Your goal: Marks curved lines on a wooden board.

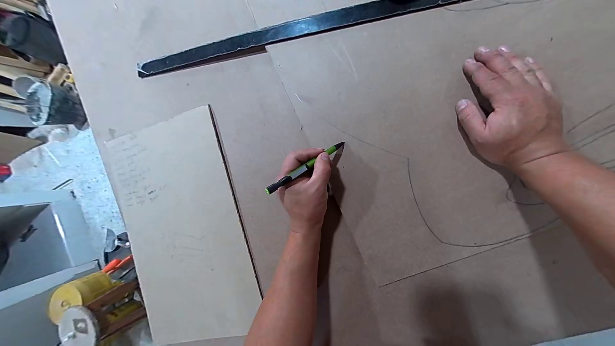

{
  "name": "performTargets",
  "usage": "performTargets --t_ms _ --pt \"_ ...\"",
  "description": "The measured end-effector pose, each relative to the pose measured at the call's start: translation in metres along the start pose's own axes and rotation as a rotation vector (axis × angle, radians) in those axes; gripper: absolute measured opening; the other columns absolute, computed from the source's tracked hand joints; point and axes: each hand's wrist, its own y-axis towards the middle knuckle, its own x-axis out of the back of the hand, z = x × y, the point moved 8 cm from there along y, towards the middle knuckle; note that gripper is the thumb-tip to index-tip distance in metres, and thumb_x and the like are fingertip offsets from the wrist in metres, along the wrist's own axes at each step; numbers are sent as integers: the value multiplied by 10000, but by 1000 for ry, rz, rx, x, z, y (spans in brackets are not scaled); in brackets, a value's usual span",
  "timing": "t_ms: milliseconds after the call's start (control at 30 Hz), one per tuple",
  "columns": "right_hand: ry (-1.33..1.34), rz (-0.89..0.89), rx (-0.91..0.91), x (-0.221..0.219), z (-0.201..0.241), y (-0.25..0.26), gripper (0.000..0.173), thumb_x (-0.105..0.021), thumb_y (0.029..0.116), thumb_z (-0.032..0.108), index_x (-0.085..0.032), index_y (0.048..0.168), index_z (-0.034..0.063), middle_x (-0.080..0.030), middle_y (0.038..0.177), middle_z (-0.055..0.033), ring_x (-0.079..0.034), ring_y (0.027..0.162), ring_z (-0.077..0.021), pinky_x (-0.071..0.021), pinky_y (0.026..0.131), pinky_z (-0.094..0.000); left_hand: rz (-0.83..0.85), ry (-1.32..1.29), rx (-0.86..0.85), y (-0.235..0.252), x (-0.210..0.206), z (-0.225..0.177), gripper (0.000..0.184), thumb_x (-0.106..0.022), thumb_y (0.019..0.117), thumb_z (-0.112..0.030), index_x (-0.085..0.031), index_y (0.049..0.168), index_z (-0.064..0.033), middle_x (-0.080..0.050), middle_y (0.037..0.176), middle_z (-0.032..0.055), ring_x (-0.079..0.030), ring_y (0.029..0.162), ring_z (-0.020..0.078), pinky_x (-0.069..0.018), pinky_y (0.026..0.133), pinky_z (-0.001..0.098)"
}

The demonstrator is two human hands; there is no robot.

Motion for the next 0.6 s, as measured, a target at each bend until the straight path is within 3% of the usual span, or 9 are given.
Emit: performTargets --t_ms 267,600 --pt "-2 2 1 0 -1 0 665 -323 1015 544 -450 1571 201 -346 1676 -15 -273 1566 -252 -176 1273 -558 33 -9 11 -15 -1 -2 75 -696 918 -12 -692 991 6 -723 821 106 -689 696 165 -598 633 296" --pt "-1 13 -6 0 -1 1 670 -310 1016 558 -438 1577 216 -347 1676 -14 -274 1565 -250 -181 1270 -563 83 39 23 -39 -1 -7 76 -694 916 -20 -705 988 1 -721 810 88 -667 657 135 -572 579 263"
